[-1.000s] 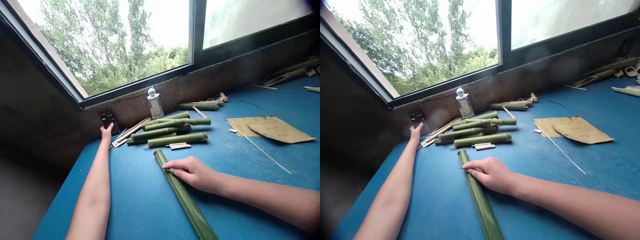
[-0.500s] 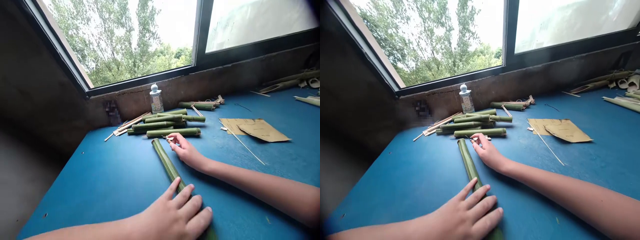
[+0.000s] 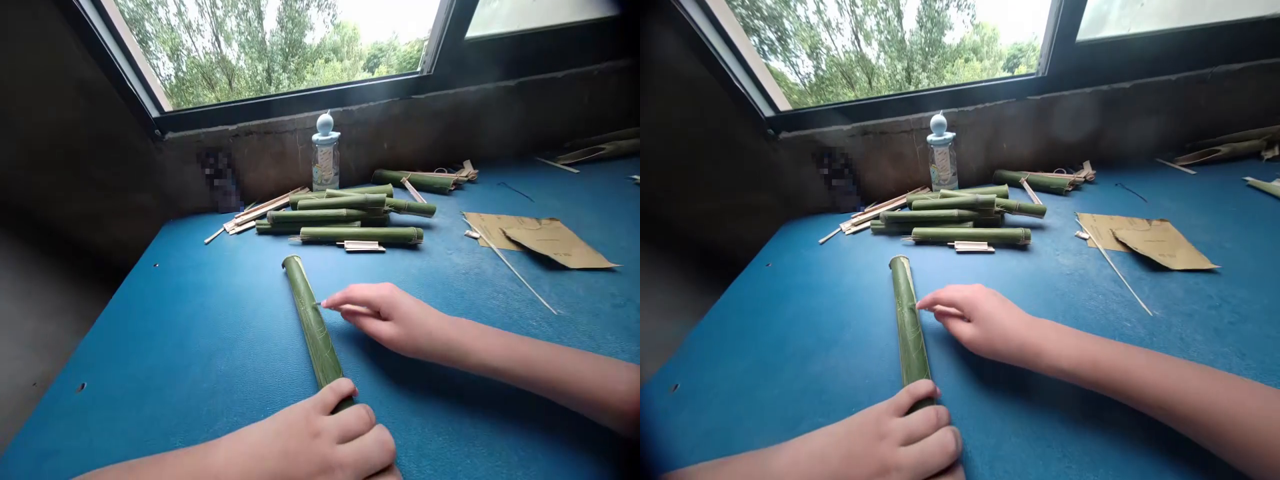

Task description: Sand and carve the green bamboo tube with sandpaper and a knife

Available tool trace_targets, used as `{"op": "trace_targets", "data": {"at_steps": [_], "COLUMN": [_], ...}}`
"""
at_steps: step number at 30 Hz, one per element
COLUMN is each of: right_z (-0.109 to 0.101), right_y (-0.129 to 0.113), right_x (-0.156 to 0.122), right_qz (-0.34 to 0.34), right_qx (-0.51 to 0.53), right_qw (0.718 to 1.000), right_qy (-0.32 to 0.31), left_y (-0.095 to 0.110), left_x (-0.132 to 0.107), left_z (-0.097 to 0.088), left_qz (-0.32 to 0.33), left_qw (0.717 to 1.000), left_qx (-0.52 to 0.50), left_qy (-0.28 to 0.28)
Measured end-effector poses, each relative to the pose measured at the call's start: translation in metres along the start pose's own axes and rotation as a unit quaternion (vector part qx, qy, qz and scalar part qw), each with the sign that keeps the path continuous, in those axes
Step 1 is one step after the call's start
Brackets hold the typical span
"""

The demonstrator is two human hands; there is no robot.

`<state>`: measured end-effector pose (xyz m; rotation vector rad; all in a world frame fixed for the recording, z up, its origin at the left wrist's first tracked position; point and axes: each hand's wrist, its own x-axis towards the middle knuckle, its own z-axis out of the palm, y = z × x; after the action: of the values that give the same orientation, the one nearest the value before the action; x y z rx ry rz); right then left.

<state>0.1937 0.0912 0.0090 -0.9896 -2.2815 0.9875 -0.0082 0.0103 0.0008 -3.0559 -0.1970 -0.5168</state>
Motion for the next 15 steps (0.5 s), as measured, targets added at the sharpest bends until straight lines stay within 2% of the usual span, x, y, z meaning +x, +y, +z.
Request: {"op": "trace_targets", "data": {"at_steps": [2, 4, 8, 12, 15], "right_z": [0.006, 0.011, 0.016, 0.014, 0.014], "right_y": [-0.008, -0.013, -0.017, -0.022, -0.029], "right_x": [-0.007, -0.012, -0.016, -0.014, -0.012], "right_qz": [0.012, 0.017, 0.007, 0.022, 0.043], "right_qx": [-0.015, -0.021, -0.022, -0.062, -0.063], "right_qw": [1.000, 0.999, 0.998, 0.996, 0.996], "right_qy": [-0.022, -0.034, -0.056, -0.057, -0.056], "left_y": [0.002, 0.003, 0.003, 0.002, 0.003], "left_x": [-0.011, -0.022, -0.036, -0.035, -0.031], "left_z": [0.008, 0.015, 0.019, 0.021, 0.021], "left_qz": [-0.024, -0.040, -0.022, -0.026, -0.026], "left_qw": [0.998, 0.996, 0.997, 0.994, 0.995], "left_qx": [-0.015, -0.019, -0.051, -0.082, -0.068], "left_qy": [0.058, 0.083, 0.055, 0.061, 0.062]}}
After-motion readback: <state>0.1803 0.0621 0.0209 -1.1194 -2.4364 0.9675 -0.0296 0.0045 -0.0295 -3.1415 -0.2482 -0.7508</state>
